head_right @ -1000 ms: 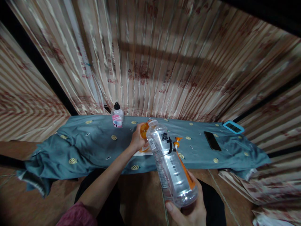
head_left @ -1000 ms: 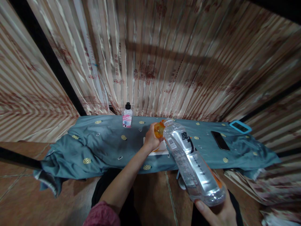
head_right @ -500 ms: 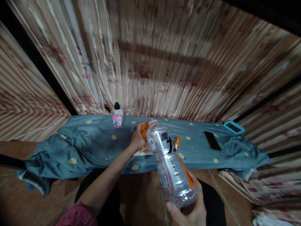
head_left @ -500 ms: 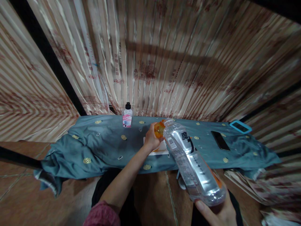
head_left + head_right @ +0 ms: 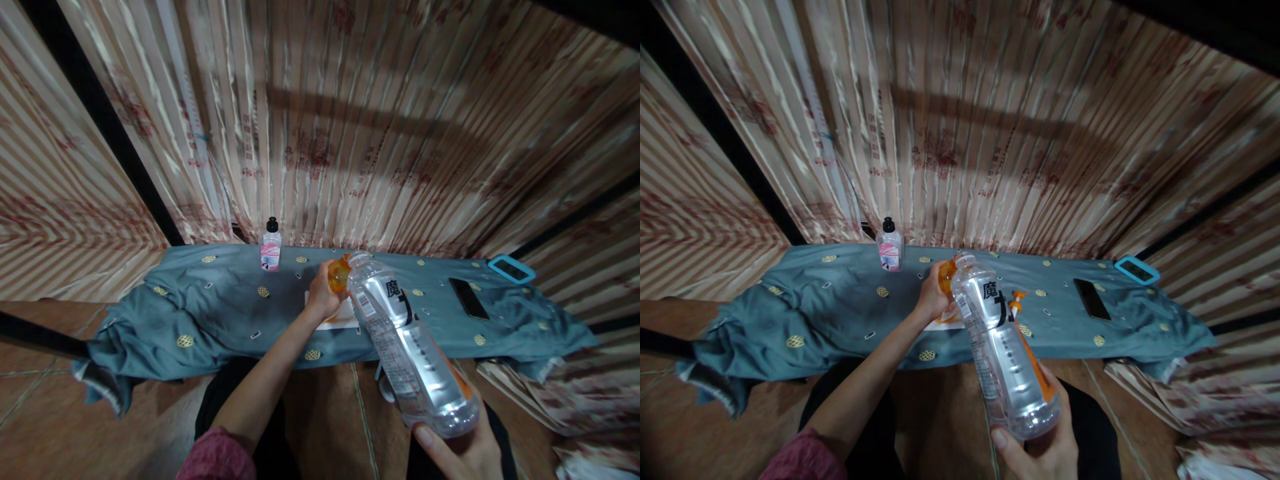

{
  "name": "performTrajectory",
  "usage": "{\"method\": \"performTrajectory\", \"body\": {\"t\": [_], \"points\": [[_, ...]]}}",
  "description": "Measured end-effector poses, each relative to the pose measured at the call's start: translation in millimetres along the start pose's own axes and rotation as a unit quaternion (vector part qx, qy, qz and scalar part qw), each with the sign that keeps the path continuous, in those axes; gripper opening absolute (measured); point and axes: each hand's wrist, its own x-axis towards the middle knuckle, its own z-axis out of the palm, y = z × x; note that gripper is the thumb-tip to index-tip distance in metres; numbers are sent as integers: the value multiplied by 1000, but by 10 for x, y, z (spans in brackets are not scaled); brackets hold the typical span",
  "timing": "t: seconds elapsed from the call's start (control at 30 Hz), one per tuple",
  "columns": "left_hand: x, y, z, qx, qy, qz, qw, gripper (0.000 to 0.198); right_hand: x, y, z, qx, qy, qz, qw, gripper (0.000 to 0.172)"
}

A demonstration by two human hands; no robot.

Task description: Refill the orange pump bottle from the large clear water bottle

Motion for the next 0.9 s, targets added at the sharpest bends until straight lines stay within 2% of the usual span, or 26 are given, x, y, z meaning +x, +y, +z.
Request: {"method": "performTrajectory", "body": {"t": [0.63,0.9], "points": [[23,-66,40,-2,5,5,1000,79,-10,-10,5,-5,0,1,1000,91],[12,-23,14,-10,4,3,1000,76,1,9,2,-12,-1,-10,1000,87]]}}
